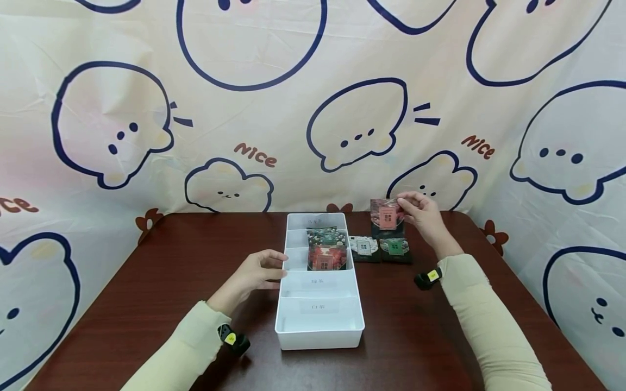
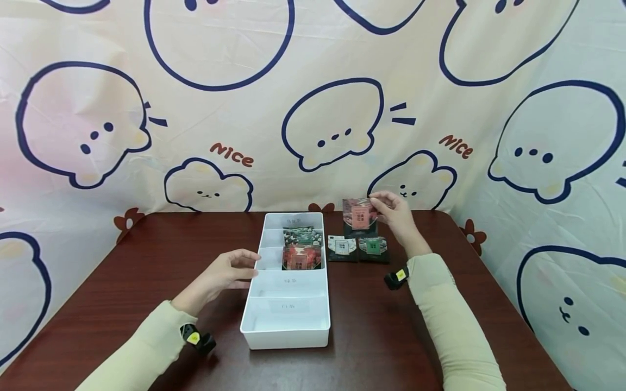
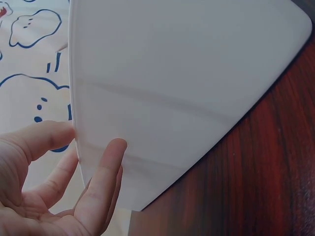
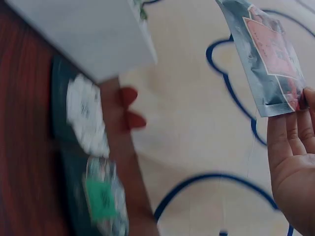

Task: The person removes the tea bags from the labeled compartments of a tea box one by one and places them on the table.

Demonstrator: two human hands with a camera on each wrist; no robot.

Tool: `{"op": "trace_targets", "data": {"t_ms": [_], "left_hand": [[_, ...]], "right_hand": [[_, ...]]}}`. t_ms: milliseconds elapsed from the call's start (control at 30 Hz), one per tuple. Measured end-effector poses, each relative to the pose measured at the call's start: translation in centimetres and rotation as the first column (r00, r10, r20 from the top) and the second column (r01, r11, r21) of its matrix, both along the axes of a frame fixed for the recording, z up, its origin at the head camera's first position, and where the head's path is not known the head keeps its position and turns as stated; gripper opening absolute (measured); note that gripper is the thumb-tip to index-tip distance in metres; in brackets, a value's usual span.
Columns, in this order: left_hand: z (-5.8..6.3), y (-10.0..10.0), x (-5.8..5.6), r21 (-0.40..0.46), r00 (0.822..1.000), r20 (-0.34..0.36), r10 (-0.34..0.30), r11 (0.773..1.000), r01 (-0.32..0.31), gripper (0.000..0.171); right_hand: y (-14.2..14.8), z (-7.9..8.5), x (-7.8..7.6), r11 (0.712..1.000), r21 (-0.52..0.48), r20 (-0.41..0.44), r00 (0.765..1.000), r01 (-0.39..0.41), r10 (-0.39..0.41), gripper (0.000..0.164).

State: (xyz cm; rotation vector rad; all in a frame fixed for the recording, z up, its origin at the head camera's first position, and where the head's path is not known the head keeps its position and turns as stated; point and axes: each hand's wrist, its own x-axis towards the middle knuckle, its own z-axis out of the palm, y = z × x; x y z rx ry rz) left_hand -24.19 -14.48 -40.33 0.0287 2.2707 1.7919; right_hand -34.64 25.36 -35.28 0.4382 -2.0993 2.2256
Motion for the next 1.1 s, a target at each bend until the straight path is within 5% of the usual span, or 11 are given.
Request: {"op": "trace_targets", "data": {"t_ms": [300,567,800,1100], "left_hand": [[-0.1,-0.1,0.0,-0.014,1.000,-0.003,0.004,1.000,-0.004,0.043],[-0.1,0.0,-0.1,-0.009,1.000,0.002,0.008,1.000,-0.008,0.043],[-0.1,-0.1,-0.1,0.007,1.000,0.002,-0.004,1.000,0.004,0.042],[-0.1,-0.1,0.0,0.002,1.000,-0.002,-0.007,1.000,0.007,0.041]], "right_hand": [[5.5,-3.5,-1.1,0.981,0.113,0.051,0.985,0.158,-0.165,0.037],[9.3,-6.1,-1.6,0.932,0.292,0.089,0.964,0.215,-0.250,0.029],[11.3,-7.4,-1.8,0.890,0.394,0.131,0.945,0.229,-0.301,0.051],[11.7,-7.7,-2.3,0.859,0.490,0.166,0.951,0.151,-0.262,0.049]]}}
